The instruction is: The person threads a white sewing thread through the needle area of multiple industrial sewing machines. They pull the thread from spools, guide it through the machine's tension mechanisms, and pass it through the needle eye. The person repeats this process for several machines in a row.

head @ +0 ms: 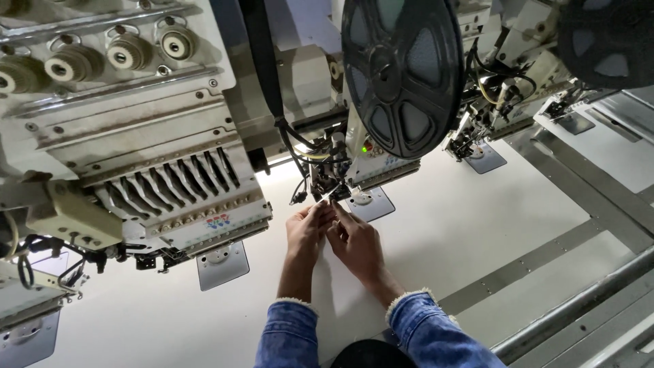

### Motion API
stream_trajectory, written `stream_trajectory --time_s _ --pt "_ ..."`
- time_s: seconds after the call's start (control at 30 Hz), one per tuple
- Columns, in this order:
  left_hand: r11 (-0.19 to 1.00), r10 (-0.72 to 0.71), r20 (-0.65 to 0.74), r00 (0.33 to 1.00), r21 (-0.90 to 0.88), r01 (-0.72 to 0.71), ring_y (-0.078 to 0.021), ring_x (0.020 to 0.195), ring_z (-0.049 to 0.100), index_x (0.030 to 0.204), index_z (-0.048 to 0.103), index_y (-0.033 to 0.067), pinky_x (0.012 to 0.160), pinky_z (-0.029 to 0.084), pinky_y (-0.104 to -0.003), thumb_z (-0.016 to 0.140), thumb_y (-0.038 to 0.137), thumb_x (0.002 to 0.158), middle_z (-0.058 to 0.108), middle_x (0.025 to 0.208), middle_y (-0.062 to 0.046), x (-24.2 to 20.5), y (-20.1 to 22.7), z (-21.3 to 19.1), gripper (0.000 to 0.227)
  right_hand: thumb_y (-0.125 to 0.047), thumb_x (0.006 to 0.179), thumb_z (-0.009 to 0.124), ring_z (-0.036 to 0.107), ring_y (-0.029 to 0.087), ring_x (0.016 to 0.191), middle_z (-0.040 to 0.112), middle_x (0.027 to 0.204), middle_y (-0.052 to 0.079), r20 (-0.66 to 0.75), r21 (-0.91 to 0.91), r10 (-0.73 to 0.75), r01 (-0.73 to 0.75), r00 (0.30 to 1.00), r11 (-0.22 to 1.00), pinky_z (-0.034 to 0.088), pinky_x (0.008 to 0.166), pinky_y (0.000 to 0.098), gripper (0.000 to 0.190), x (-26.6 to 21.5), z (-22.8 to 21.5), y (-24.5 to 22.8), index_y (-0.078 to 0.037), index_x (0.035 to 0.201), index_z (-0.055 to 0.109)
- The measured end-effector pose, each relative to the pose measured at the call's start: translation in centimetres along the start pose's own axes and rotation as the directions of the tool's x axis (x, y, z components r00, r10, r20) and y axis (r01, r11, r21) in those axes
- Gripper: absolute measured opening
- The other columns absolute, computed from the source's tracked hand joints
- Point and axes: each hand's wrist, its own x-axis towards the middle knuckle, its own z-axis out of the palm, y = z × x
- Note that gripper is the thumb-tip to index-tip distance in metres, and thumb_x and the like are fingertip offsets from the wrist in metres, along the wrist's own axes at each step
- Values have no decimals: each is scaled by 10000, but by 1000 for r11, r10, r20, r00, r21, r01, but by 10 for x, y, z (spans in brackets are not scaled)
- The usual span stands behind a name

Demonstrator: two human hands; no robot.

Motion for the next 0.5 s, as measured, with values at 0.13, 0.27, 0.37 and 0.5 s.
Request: stream_trajectory --time_s 0.13,0.27,0.37,0.5 --pt "1000 -4 -5 1000 4 4 -160 546 678 846 734 -28 473 567 -223 787 130 855 704 692 -128 10 -7 -4 167 -172 871 607 725 255 627 701 727 75 9 -20 -3 3 1000 1000 613 561 428 470 -1 1 4 -150 1335 674" --pt "999 8 7 1000 46 -8 -147 548 686 843 749 0 472 574 -222 813 161 844 721 695 -113 23 -14 -7 174 -170 879 603 724 274 624 703 726 90 27 2 6 -6 1000 1000 611 553 442 456 0 -1 3 -139 1328 676" --pt "999 13 4 1000 38 -13 -156 552 688 851 747 -10 468 572 -229 813 151 840 723 702 -131 24 -16 -8 175 -174 874 603 723 278 624 701 721 91 36 13 16 -17 999 1000 612 558 453 469 0 -4 -1 -141 1337 670" --pt "1000 13 2 1000 -19 -13 -168 542 680 860 741 -23 465 568 -234 809 125 833 707 694 -153 22 -16 -9 165 -171 867 601 720 287 626 694 719 100 30 15 11 -12 999 1000 616 569 465 485 2 -6 -6 -138 1347 662"
